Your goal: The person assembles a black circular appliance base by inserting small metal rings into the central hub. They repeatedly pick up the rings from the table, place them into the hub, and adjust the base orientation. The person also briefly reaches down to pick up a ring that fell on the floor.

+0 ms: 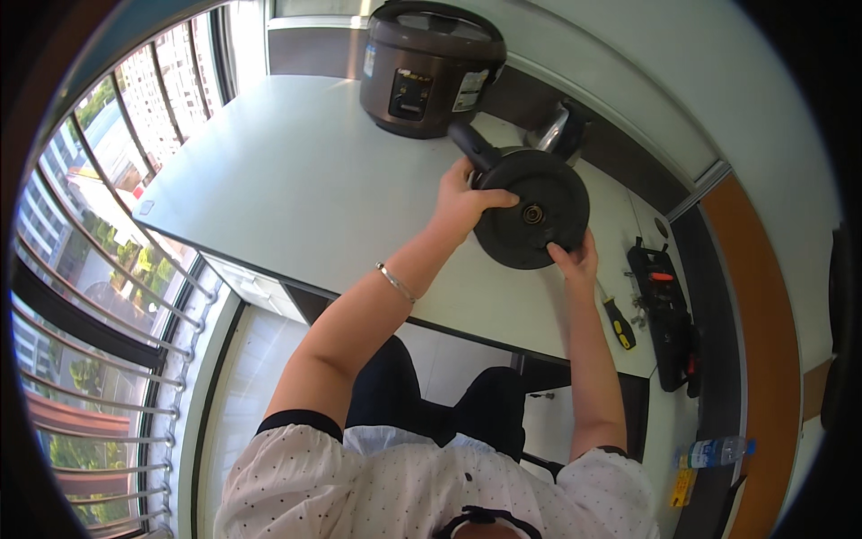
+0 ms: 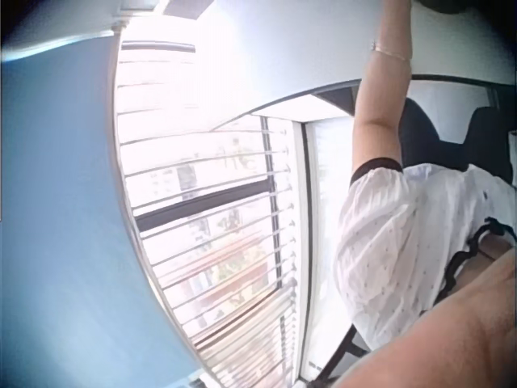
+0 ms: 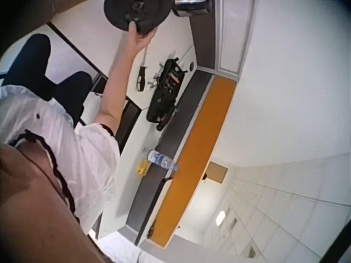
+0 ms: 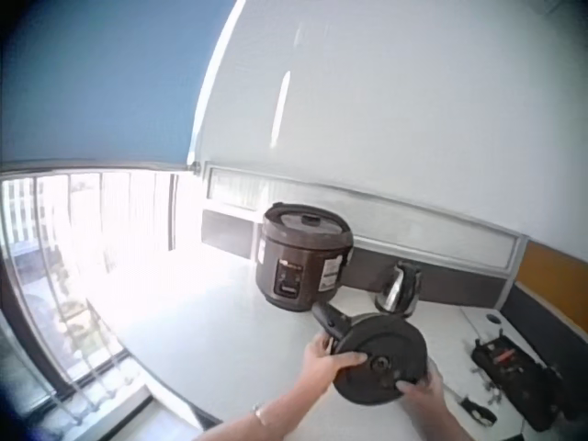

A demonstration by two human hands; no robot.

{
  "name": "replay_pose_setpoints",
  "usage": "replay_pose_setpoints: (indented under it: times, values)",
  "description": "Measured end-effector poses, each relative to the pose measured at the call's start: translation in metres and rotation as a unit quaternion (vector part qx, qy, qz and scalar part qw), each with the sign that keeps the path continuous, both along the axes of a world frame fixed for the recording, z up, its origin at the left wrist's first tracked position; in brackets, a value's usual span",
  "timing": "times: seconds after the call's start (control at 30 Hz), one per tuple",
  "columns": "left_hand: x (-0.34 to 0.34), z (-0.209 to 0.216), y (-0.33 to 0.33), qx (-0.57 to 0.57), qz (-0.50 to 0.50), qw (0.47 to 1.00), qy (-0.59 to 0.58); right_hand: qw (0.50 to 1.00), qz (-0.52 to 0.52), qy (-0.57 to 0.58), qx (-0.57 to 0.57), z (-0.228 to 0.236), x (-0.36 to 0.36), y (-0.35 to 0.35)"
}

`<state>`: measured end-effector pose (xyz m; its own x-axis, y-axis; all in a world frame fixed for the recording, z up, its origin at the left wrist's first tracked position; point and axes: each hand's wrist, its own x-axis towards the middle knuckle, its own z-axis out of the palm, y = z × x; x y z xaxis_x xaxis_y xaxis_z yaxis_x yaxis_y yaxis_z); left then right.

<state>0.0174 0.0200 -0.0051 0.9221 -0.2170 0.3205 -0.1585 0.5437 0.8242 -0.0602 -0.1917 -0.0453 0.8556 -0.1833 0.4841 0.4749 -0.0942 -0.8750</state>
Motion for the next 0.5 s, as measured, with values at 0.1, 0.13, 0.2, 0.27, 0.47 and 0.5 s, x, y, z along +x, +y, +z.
replay_pose_setpoints:
  times: [0.1, 0.13, 0.2, 0.27, 0.47, 0.5]
  values:
    - [-0.0008, 0.0032, -0.0012, -0.005, 0.000, 1.000, -0.010, 1.000, 0.002, -0.009, 0.000, 0.0033, -0.0037, 0.0037]
    - [-0.0003, 0.0026, -0.0020, -0.004, 0.001, 1.000, -0.009, 1.000, 0.003, -0.011, -0.001, 0.0045, -0.0035, 0.0040]
    - [-0.0010, 0.0033, -0.0016, -0.003, 0.001, 1.000, -0.004, 1.000, 0.003, -0.013, 0.001, 0.0051, -0.0049, 0.0059]
    - [-0.0039, 0.0069, 0.0004, 0.000, -0.003, 1.000, 0.006, 1.000, 0.008, -0.002, 0.004, 0.0082, -0.0057, 0.0087]
    - [-0.0002, 0.0030, -0.0016, 0.001, -0.001, 1.000, -0.004, 1.000, 0.003, -0.008, 0.015, 0.0088, -0.0066, 0.0099]
    - [-0.0009, 0.0034, -0.0017, -0.001, -0.002, 1.000, -0.004, 1.000, 0.004, -0.012, 0.018, 0.0083, -0.0061, 0.0091]
